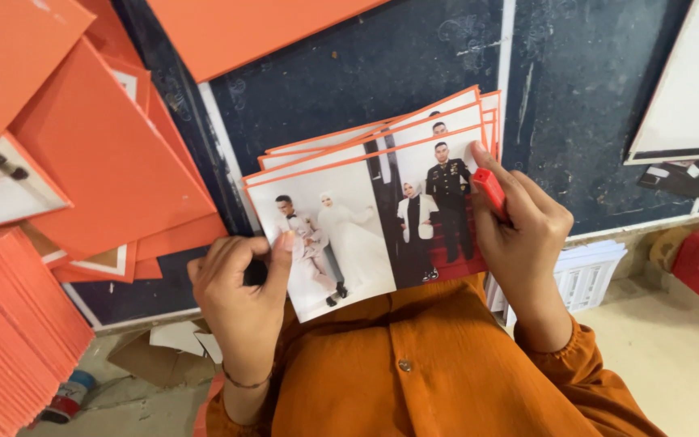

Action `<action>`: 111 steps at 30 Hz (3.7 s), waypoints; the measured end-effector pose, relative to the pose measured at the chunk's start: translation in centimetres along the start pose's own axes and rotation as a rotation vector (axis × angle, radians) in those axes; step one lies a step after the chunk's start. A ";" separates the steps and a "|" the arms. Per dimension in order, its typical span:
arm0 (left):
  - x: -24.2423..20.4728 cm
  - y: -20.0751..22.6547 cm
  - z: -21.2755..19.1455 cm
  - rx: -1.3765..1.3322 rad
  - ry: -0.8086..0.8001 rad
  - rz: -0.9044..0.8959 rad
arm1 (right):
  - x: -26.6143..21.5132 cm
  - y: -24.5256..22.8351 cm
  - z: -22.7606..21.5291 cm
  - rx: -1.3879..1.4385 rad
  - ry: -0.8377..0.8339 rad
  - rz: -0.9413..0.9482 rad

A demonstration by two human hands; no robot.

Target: The person assembles orange tri-fold cards by inserting printed photos and text inserts into the card slots. They repeatedly open the cards, place the inserts, and close them, handling the items one at a time.

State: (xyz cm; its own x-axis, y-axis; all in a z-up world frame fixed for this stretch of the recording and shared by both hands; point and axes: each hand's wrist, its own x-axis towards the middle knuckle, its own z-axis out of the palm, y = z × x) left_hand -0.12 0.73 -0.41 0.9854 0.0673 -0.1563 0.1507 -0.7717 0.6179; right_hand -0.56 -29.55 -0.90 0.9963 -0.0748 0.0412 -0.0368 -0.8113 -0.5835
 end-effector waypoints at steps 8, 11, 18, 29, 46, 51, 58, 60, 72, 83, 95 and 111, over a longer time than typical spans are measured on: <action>0.1 -0.3 0.0 -0.023 0.001 0.037 | -0.3 0.5 -0.1 -0.074 -0.006 -0.029; 0.1 -0.3 -0.3 -0.027 -0.016 0.063 | -0.3 0.8 -0.1 -0.094 -0.014 -0.042; 0.1 -1.3 -0.5 0.039 0.020 0.168 | 0.1 1.3 0.6 -0.037 0.109 -0.130; -1.0 -1.3 0.0 0.104 -0.011 0.173 | -0.7 3.3 -5.1 1.239 -0.352 0.580; -1.1 -2.5 0.1 0.102 0.007 0.264 | -3.0 2.9 -4.9 0.396 -0.391 0.614; -1.2 -2.5 0.0 0.106 0.004 0.270 | -3.0 3.0 -4.8 0.349 -0.402 0.600; -1.2 -2.3 0.1 0.118 -0.005 0.253 | -2.9 2.5 -4.9 0.290 -0.404 0.582; -1.1 -2.2 0.0 0.121 0.005 0.253 | -2.9 2.2 -4.9 0.268 -0.395 0.586; -0.9 -2.1 0.0 0.168 0.016 0.287 | -3.8 1.9 -2.7 -0.036 -0.261 0.248; 0.3 -2.2 -1.0 0.135 -0.168 0.244 | -4.2 2.4 -2.8 -0.177 -0.301 0.174; 1.4 -2.3 -1.5 0.158 -0.261 0.231 | -4.2 2.4 -3.1 -0.206 -0.343 0.175; 0.9 -2.9 -1.6 0.286 -0.217 0.316 | -3.1 3.1 -5.6 -0.037 -0.480 0.117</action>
State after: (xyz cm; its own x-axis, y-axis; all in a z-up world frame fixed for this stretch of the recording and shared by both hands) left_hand 0.42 4.07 -1.07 0.9356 -0.3090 -0.1707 -0.2118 -0.8781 0.4290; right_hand -4.24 -35.06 1.73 0.9079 0.1022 -0.4065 -0.1445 -0.8340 -0.5326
